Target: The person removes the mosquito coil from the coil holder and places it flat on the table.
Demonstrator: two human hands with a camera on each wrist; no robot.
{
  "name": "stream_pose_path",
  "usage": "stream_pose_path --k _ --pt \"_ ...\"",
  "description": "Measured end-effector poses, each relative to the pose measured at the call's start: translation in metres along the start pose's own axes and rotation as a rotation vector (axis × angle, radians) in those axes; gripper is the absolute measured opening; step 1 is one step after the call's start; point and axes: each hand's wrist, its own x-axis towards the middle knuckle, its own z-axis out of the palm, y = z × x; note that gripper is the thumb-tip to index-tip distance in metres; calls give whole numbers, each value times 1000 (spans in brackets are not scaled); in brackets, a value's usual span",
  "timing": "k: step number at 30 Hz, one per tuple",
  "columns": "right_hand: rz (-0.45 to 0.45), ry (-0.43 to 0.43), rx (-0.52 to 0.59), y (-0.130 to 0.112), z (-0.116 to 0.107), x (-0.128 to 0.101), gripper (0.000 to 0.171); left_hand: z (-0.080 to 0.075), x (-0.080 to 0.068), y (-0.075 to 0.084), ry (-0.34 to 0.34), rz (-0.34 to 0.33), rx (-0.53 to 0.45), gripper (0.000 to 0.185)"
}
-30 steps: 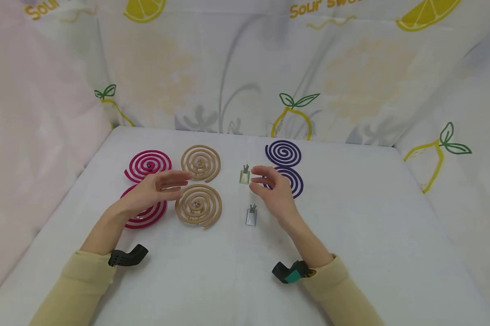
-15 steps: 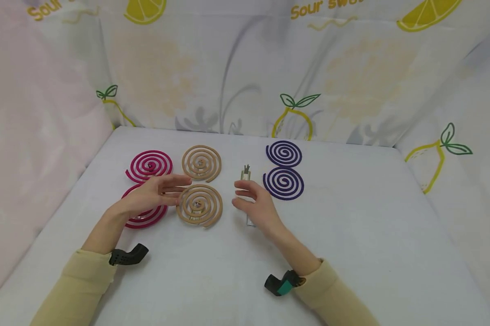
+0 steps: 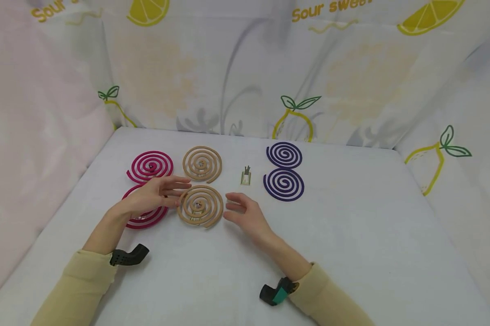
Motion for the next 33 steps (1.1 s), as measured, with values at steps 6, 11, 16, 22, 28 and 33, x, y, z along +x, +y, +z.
stream_pose_path --k 6,11,16,22,28,33 --pt "14 -37 105 6 3 1 51 1 2 -1 -16 -37 -57 62" --pt "5 -56 158 10 5 3 51 0 0 -1 -28 -59 -40 63" --pt "-12 -73 195 11 5 3 51 -2 -1 0 -41 -73 -33 62" --pt "-24 -77 230 11 5 3 51 -3 -2 -1 -41 -75 -3 58" --pt "-28 -82 257 11 4 3 52 -4 -2 -2 -43 -87 -3 58" --pt "-20 -86 281 10 4 2 53 -6 -2 -2 -49 -82 -2 57"
